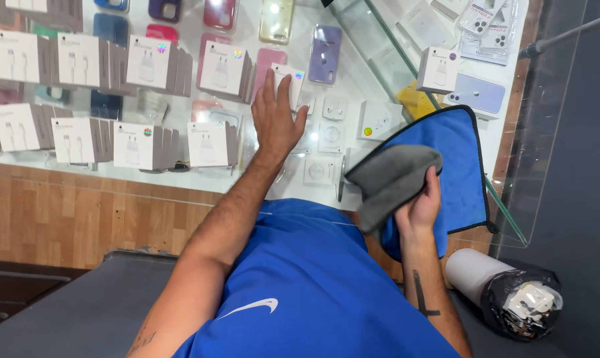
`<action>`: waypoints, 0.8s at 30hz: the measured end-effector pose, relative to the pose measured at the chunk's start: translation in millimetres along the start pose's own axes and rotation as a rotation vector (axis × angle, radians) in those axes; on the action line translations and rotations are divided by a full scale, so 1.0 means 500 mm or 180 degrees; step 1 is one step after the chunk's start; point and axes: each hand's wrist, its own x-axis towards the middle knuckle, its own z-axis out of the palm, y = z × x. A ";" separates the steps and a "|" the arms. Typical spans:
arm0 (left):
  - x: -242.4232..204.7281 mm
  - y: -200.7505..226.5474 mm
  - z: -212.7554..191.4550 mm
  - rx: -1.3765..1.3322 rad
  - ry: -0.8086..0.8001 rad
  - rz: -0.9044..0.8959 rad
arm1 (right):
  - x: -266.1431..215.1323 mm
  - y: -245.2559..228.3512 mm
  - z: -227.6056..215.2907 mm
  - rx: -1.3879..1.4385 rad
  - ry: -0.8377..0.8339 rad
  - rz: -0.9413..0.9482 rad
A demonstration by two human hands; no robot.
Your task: Cleaning and organizing small electronic product boxes on a glass display counter using a microfiber cloth.
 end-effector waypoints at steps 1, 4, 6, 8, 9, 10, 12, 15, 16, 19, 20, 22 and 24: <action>0.001 0.008 -0.004 -0.0059 -0.0164 -0.0130 | -0.015 -0.008 0.036 0.0133 -0.0148 -0.0040; -0.001 0.003 -0.008 -0.0744 -0.0292 -0.0475 | -0.043 -0.003 0.107 0.0281 -0.0309 -0.0181; -0.022 0.010 -0.030 -0.1653 -0.0553 -0.0991 | -0.037 0.038 0.107 0.0305 -0.0331 -0.0188; -0.045 0.017 -0.040 -0.2552 -0.0858 -0.1467 | -0.041 0.076 0.130 0.0368 -0.0330 -0.0234; -0.064 0.022 -0.040 -0.2887 -0.0991 -0.1223 | -0.050 0.092 0.148 0.0389 -0.0352 -0.0160; -0.084 0.026 -0.040 -0.3221 -0.1121 -0.0978 | -0.058 0.108 0.166 0.0411 -0.0375 -0.0087; -0.101 0.063 -0.074 -0.2973 -0.1237 -0.0760 | -0.109 0.082 0.230 0.0526 -0.0469 0.0015; -0.117 0.080 -0.109 -0.2674 -0.1357 -0.0324 | -0.135 0.074 0.251 0.0690 -0.0720 0.0306; -0.117 0.077 -0.117 -0.2616 -0.1370 -0.0078 | -0.132 0.078 0.249 0.0757 -0.0881 0.0472; -0.112 0.065 -0.113 -0.2223 -0.1210 0.0311 | -0.129 0.086 0.255 0.0741 -0.1143 0.0471; -0.112 0.060 -0.115 -0.2220 -0.1203 0.0300 | -0.149 0.084 0.257 0.0735 -0.1148 0.0481; -0.090 0.049 -0.117 -0.2118 -0.0961 0.0253 | -0.175 0.078 0.277 0.0687 -0.1188 0.0647; -0.074 0.041 -0.126 -0.2041 -0.1011 0.0307 | -0.170 0.077 0.273 0.0592 -0.1267 0.0562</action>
